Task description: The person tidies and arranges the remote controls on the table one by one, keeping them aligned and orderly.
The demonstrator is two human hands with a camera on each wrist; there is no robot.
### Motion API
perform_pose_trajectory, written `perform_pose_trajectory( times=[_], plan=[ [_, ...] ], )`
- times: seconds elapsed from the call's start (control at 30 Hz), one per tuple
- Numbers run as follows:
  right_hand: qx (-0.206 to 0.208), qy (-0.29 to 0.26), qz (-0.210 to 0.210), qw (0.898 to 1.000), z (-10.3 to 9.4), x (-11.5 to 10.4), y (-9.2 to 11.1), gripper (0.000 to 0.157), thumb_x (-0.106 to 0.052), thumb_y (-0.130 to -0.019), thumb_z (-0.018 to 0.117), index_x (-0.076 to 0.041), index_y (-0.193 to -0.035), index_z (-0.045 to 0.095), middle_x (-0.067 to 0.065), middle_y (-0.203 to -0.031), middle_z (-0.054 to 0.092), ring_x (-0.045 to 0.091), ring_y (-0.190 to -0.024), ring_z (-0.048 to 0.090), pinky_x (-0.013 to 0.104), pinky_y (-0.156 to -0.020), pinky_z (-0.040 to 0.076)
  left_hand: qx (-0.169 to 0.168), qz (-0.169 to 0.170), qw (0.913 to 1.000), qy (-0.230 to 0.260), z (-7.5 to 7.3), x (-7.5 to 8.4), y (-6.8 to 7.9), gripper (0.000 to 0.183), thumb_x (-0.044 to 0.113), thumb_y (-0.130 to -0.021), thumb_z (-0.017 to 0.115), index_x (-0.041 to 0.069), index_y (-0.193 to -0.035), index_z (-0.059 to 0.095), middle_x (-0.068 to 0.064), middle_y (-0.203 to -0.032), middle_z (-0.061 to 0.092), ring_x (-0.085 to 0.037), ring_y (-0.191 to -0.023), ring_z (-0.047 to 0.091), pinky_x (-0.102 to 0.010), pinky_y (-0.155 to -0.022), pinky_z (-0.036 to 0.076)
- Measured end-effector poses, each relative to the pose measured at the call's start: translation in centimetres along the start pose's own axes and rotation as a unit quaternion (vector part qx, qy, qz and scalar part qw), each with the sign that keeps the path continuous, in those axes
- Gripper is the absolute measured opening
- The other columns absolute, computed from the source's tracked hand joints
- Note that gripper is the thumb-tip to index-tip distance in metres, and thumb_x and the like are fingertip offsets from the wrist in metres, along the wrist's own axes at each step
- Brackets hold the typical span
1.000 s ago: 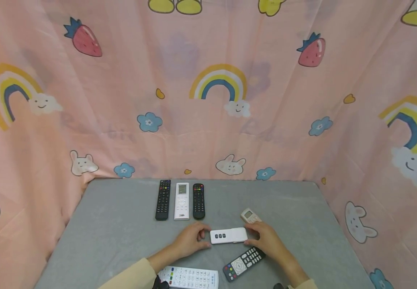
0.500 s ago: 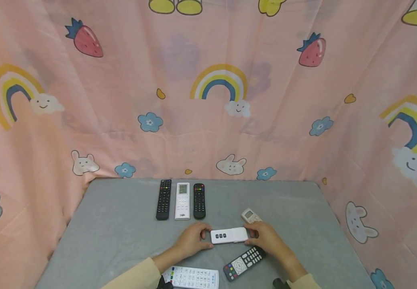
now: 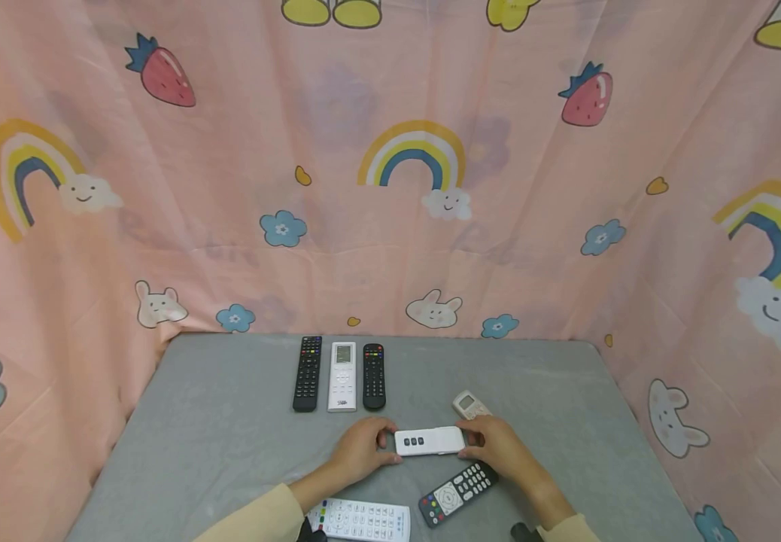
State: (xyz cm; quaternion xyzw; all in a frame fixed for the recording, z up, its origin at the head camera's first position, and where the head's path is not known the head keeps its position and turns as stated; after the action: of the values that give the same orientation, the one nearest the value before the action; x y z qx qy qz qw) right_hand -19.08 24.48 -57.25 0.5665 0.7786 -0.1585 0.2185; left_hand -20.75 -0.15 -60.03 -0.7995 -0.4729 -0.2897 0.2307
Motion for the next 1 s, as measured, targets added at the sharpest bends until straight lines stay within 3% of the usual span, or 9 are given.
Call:
perform_pose_trajectory(
  times=[0.37, 0.6, 0.73, 1.0],
  plan=[
    [-0.007, -0.101, 0.076, 0.992, -0.8, 0.1, -0.2, 0.047, -0.022, -0.076, 0.084, -0.006, -0.117, 0.068, -0.003, -0.085, 0.065, 0.001, -0.071, 0.051, 0.019, -0.062, 0.044, 0.025, 0.012, 0.9940, 0.106, -1.5, 0.8, -0.9, 0.044, 0.018, -0.077, 0.083, -0.001, -0.115, 0.071, 0.003, -0.077, 0.067, 0.006, -0.064, 0.050, -0.015, -0.057, 0.047],
    [0.021, -0.159, 0.069, 0.985, -0.8, -0.1, -0.2, 0.051, -0.014, -0.076, 0.083, 0.001, -0.120, 0.065, 0.004, -0.090, 0.072, 0.000, -0.073, 0.058, 0.019, -0.064, 0.050, 0.032, -0.012, 0.9873, 0.155, -1.7, 0.8, -1.2, 0.044, 0.012, -0.078, 0.081, -0.003, -0.118, 0.069, -0.002, -0.082, 0.071, 0.004, -0.065, 0.054, -0.016, -0.058, 0.051],
    [0.033, -0.188, 0.058, 0.980, -0.6, -0.3, -0.1, 0.056, -0.012, -0.075, 0.084, 0.004, -0.125, 0.063, 0.008, -0.092, 0.071, -0.001, -0.074, 0.059, 0.019, -0.066, 0.052, 0.050, -0.029, 0.9850, 0.163, -2.0, 0.5, -1.5, 0.042, 0.010, -0.080, 0.079, -0.001, -0.119, 0.069, -0.004, -0.084, 0.072, 0.003, -0.067, 0.056, -0.017, -0.059, 0.052],
    [0.029, -0.213, 0.046, 0.975, -0.4, -1.3, 0.1, 0.054, -0.013, -0.075, 0.084, 0.000, -0.123, 0.064, 0.008, -0.089, 0.070, 0.002, -0.073, 0.060, 0.020, -0.065, 0.052, 0.086, -0.014, 0.9878, 0.129, -2.8, 0.6, -2.2, 0.032, 0.010, -0.085, 0.074, 0.002, -0.116, 0.072, -0.007, -0.089, 0.077, 0.000, -0.073, 0.062, -0.016, -0.062, 0.053]
  ],
)
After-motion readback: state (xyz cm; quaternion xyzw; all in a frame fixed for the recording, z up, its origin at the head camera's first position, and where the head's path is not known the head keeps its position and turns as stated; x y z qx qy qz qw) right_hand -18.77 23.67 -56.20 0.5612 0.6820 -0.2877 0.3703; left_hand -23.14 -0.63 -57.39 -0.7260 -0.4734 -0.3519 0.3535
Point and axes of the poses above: each hand's wrist, its own y-axis away from the middle knuckle, its own z-axis out of the palm, x = y × z, the point moved 6 cm from there along -y, towards the middle knuckle
